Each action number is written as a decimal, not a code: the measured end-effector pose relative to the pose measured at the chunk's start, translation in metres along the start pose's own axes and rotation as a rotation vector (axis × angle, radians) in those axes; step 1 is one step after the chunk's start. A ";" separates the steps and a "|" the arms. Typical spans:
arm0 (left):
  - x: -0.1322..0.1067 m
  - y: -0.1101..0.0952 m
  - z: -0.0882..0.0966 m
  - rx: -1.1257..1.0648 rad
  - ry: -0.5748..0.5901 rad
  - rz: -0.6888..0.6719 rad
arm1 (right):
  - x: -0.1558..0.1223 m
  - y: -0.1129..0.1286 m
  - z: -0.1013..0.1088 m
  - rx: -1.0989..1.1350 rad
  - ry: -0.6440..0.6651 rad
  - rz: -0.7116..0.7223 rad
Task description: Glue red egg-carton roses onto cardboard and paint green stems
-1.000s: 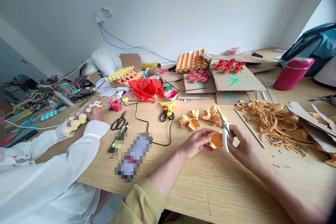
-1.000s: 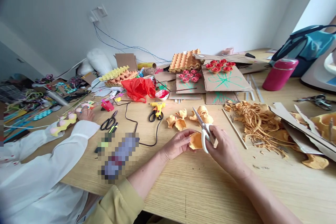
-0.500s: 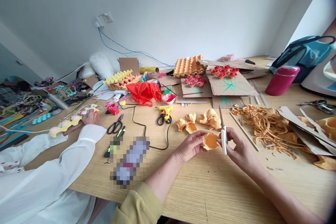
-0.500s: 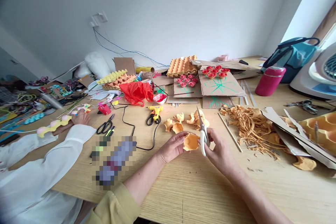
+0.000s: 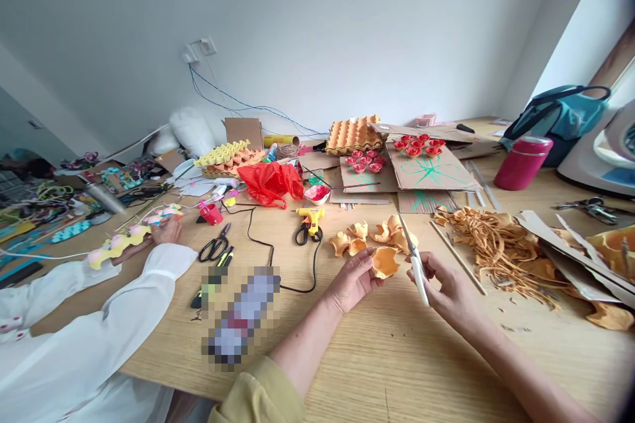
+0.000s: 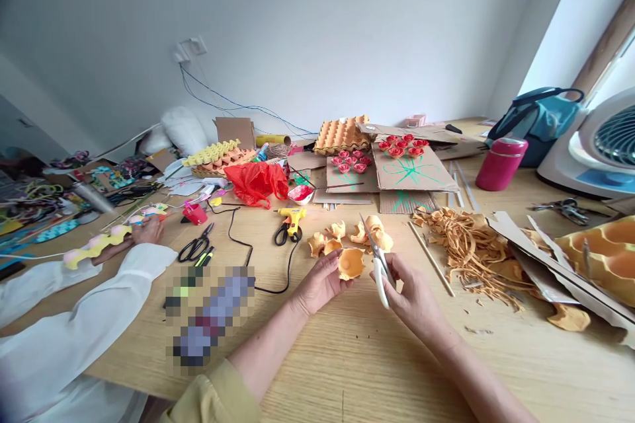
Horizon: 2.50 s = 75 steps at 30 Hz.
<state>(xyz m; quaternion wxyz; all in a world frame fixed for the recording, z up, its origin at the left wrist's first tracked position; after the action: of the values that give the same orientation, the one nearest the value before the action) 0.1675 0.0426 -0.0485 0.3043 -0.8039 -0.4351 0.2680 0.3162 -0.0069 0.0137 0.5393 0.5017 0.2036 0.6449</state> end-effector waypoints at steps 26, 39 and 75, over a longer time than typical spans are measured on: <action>0.004 -0.003 0.002 -0.037 0.035 -0.061 | 0.001 -0.021 -0.016 0.310 0.163 -0.298; 0.003 -0.004 0.000 -0.058 0.026 -0.092 | 0.002 -0.018 -0.022 0.268 0.179 -0.242; -0.018 -0.063 0.008 0.397 -0.310 -0.709 | -0.006 -0.015 -0.024 -0.203 0.257 -0.080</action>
<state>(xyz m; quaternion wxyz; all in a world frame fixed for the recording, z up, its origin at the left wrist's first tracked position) 0.1197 0.0563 -0.0051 0.4574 -0.4806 -0.6649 0.3430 0.3020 -0.0004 -0.0112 0.5821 0.3496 0.2246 0.6989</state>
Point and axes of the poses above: each hand's wrist, its own x-axis towards the middle knuckle, its own z-axis out of the back of the hand, y = z × x, the point moved 9 cm from there along x, towards the middle knuckle, and after that the axes turned 6 degrees about -y, right-handed, at the moved point
